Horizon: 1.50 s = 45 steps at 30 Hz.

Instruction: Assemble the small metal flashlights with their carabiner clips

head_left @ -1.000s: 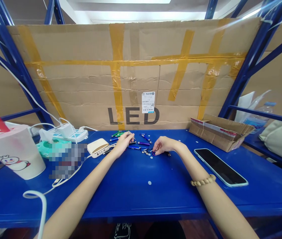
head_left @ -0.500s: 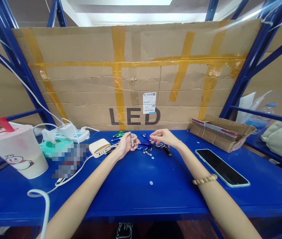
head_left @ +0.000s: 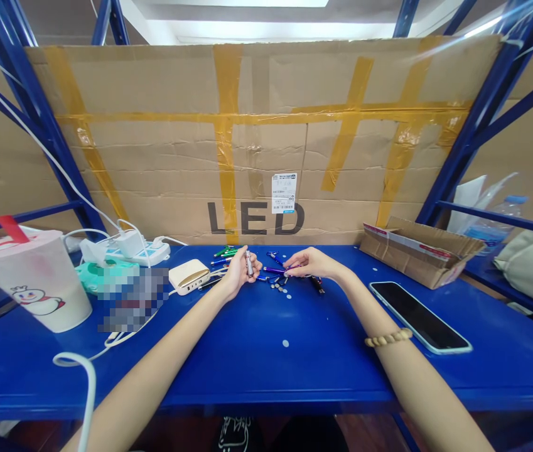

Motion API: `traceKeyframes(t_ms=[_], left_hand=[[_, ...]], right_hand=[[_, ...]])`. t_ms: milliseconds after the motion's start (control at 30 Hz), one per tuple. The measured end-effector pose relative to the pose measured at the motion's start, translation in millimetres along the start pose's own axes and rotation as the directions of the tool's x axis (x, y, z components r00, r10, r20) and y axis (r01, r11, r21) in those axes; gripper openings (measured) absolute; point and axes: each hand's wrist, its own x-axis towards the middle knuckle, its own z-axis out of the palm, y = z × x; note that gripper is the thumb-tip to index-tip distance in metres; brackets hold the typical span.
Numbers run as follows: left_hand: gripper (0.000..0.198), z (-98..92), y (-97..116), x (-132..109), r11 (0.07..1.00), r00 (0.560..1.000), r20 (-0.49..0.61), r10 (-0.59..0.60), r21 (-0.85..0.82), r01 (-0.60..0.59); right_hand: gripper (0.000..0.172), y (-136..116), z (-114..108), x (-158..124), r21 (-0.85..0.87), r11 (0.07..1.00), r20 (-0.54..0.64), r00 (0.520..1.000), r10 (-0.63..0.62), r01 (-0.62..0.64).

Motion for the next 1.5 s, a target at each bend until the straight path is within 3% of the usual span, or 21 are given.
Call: traceKeyframes(t_ms=[367, 533, 733, 967, 1100, 1200, 1300, 1400, 1500], left_hand=[[0.024, 7.7, -10.9, 0.7, 0.991, 0.989, -0.119, 0.087, 0.112, -0.073], [0.024, 10.5, -16.6, -0.1, 0.976, 0.988, -0.093, 0.123, 0.193, -0.104], [0.035, 14.3, -18.9, -4.0, 0.975, 0.991, 0.004, 0.136, 0.177, -0.135], [0.037, 12.1, -20.0, -3.0, 0.959, 0.988, -0.030, 0.149, 0.248, -0.137], [0.033, 16.9, -18.4, -6.0, 0.964, 0.988, -0.066, 0.139, 0.236, -0.120], [0.023, 18.5, -16.3, -6.9, 0.973, 0.983, -0.136, 0.119, 0.215, -0.088], [0.015, 16.1, -15.0, -5.7, 0.972, 0.974, -0.182, 0.136, 0.216, -0.095], [0.011, 13.3, -14.6, -4.4, 0.970, 0.967, -0.205, 0.148, 0.220, -0.102], [0.010, 12.9, -14.1, -4.1, 0.970, 0.966, -0.205, 0.156, 0.214, -0.111]], right_hand=[[0.036, -19.9, 4.1, -1.4, 0.169, 0.977, -0.070, 0.991, -0.116, 0.127], [0.033, -26.3, 5.6, -4.7, 0.202, 0.963, -0.157, 0.976, -0.148, 0.179], [0.031, -29.5, 6.6, -5.3, 0.209, 0.959, -0.206, 0.967, -0.148, 0.192], [0.034, -29.5, 2.0, -7.8, 0.170, 0.965, -0.386, 0.915, -0.120, 0.199], [0.037, -28.6, 1.5, -8.0, 0.093, 0.986, -0.333, 0.938, -0.099, 0.137], [0.030, -22.7, -3.5, -7.9, -0.122, 0.992, -0.289, 0.955, -0.070, 0.035], [0.025, -13.5, -9.7, -8.7, -0.265, 0.959, -0.244, 0.969, 0.037, -0.104], [0.026, -7.0, -9.6, -9.8, -0.246, 0.946, -0.127, 0.975, 0.183, -0.210], [0.027, -5.8, -6.4, -10.0, -0.198, 0.961, -0.026, 0.981, 0.194, -0.195]])
